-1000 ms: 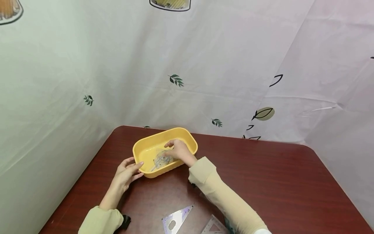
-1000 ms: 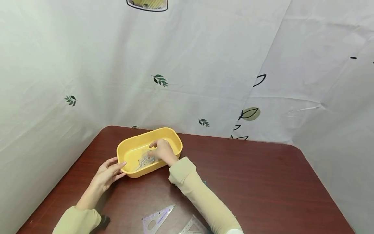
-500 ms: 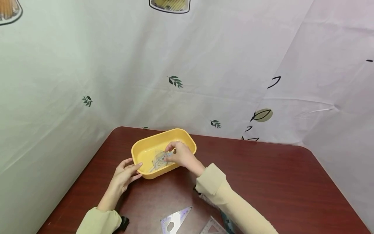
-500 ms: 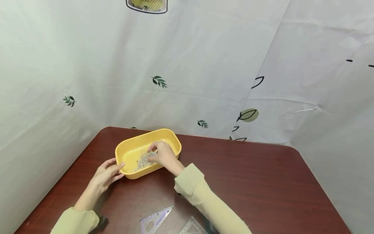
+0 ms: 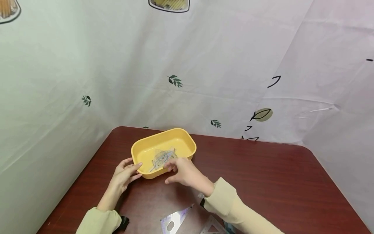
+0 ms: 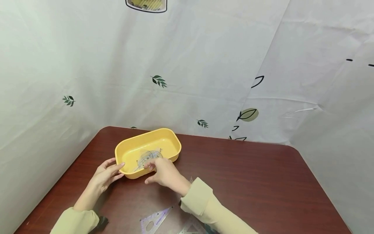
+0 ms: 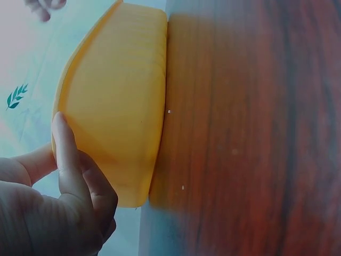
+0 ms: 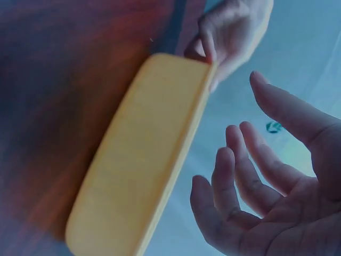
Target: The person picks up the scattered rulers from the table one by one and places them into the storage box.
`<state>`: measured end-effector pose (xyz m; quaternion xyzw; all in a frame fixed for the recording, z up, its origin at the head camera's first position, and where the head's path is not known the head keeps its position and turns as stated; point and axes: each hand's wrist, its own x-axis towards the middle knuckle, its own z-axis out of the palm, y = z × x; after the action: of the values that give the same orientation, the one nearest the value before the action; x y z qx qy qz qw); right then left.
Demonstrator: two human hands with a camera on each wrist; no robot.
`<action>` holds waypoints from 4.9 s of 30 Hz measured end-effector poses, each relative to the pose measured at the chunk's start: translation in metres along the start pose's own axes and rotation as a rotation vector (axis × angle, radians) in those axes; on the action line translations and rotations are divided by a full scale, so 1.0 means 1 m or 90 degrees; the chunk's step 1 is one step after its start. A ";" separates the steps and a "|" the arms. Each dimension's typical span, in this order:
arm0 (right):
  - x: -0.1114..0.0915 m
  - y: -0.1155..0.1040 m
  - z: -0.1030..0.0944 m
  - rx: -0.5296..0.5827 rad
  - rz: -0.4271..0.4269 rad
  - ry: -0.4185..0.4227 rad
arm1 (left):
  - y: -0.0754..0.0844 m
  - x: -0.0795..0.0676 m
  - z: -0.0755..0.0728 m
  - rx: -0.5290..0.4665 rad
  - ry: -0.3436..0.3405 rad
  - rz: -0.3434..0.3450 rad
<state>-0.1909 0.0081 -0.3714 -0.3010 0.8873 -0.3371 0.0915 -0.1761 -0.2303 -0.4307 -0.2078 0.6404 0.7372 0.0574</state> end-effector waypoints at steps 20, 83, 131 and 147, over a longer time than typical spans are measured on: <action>-0.063 0.013 0.026 -0.162 -0.006 -0.073 | 0.000 0.001 0.000 0.009 -0.003 0.000; -0.061 0.022 0.037 0.049 0.032 -0.263 | 0.000 0.000 0.001 0.003 0.007 -0.003; 0.061 0.015 -0.010 0.186 0.091 -0.019 | 0.001 0.001 0.001 -0.002 0.003 -0.006; 0.089 0.027 0.022 0.062 0.090 0.041 | 0.000 0.002 0.001 0.007 0.006 -0.008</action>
<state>-0.2674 -0.0412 -0.4021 -0.2220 0.8913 -0.3823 0.1008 -0.1783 -0.2301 -0.4313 -0.2147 0.6434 0.7324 0.0599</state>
